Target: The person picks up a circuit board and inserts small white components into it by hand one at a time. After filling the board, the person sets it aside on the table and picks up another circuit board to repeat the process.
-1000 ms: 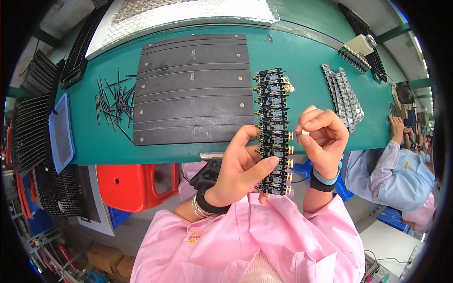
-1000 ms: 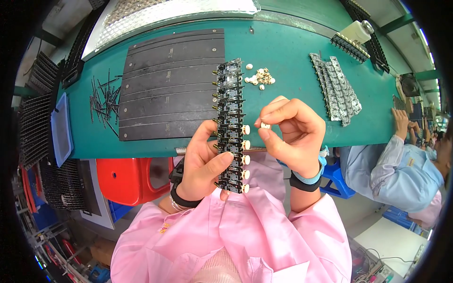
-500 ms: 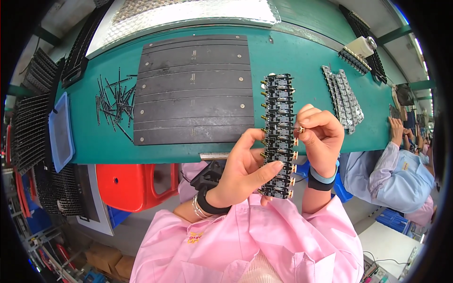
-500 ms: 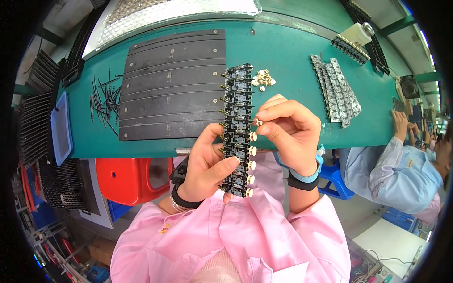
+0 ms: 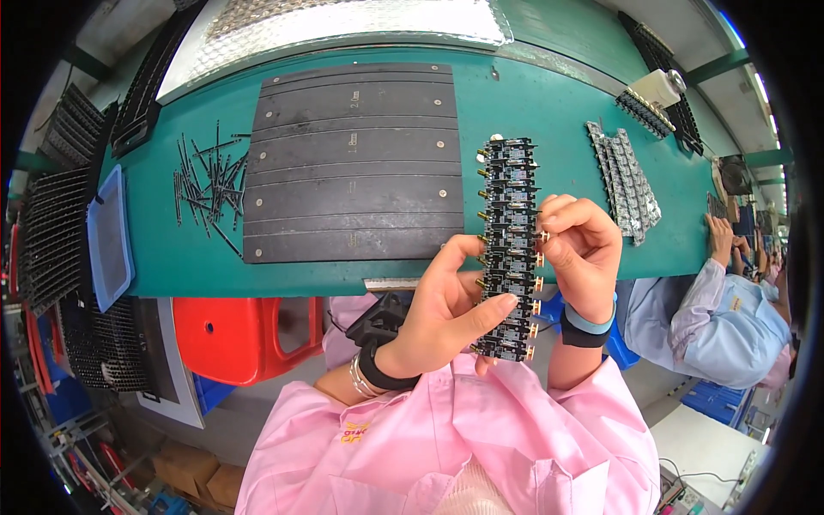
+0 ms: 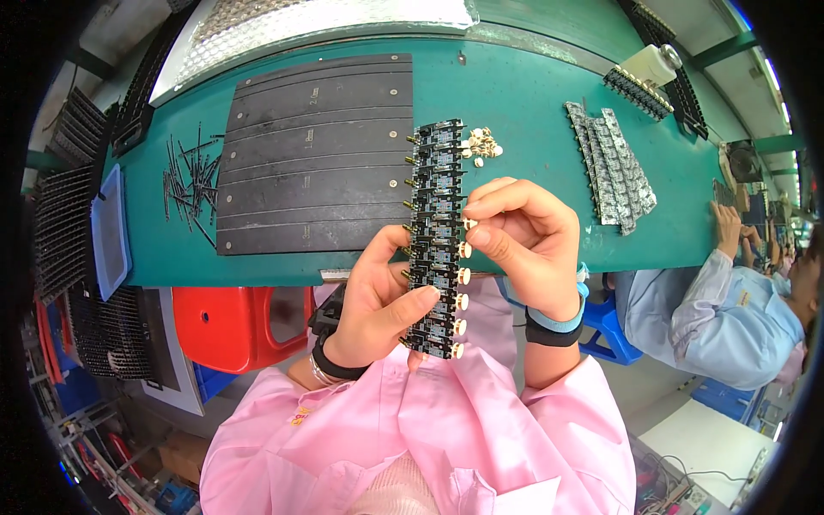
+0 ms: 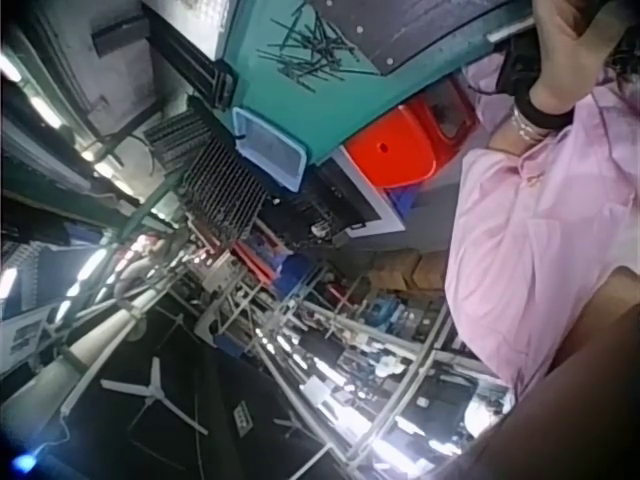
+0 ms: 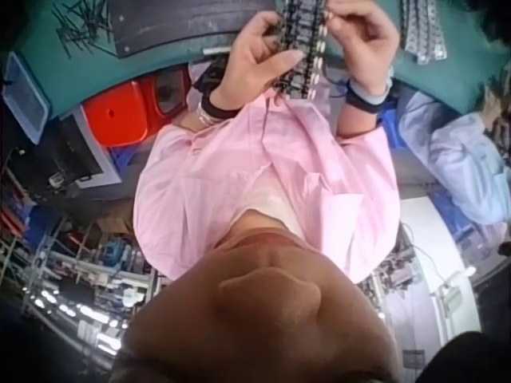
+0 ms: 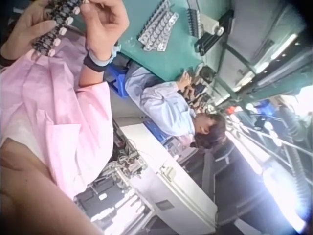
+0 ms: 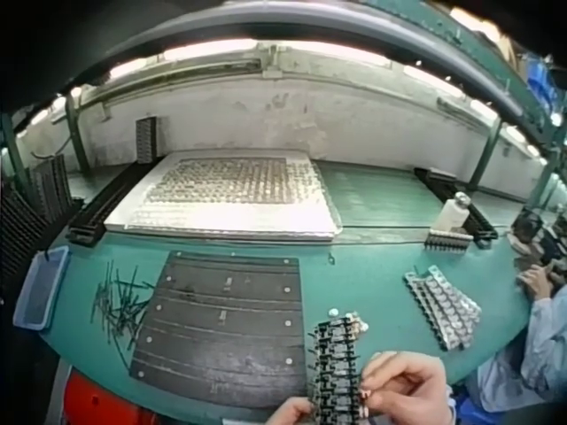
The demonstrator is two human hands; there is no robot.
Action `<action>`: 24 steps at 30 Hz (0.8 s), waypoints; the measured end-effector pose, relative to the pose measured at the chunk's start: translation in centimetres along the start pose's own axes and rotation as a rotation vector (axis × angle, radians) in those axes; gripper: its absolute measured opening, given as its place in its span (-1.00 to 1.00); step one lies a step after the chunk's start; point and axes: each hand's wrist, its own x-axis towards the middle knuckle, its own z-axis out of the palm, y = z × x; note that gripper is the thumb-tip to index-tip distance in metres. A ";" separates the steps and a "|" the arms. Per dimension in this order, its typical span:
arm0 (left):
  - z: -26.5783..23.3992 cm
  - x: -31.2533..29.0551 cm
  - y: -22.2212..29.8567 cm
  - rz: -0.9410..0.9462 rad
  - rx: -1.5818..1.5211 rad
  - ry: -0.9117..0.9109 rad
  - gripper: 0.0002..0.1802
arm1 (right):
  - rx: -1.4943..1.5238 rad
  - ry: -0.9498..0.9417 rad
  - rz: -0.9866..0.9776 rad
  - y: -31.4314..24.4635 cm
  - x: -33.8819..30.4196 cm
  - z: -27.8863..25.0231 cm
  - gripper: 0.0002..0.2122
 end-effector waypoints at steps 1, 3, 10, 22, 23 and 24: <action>0.0 0.0 0.0 0.000 0.000 0.000 -0.58 | 0.000 -0.001 0.000 0.0 0.0 0.0 -0.85; 0.2 0.1 0.0 0.012 0.008 0.016 -0.59 | 0.028 -0.026 0.014 0.1 0.1 -0.3 -0.85; 0.2 0.1 -0.1 0.018 0.019 0.017 -0.60 | 0.132 0.012 0.132 0.2 -0.1 -0.6 -0.88; 0.2 0.1 0.3 -0.013 -0.011 -0.013 -0.60 | 0.213 0.005 0.163 0.3 0.0 -0.8 -0.88; 0.2 0.2 0.0 -0.002 0.013 -0.003 -0.60 | 0.234 -0.006 0.150 0.3 -0.1 -0.7 -0.88; 0.2 0.2 -0.1 0.010 0.037 0.006 -0.60 | 0.256 -0.017 0.137 0.3 -0.1 -0.7 -0.88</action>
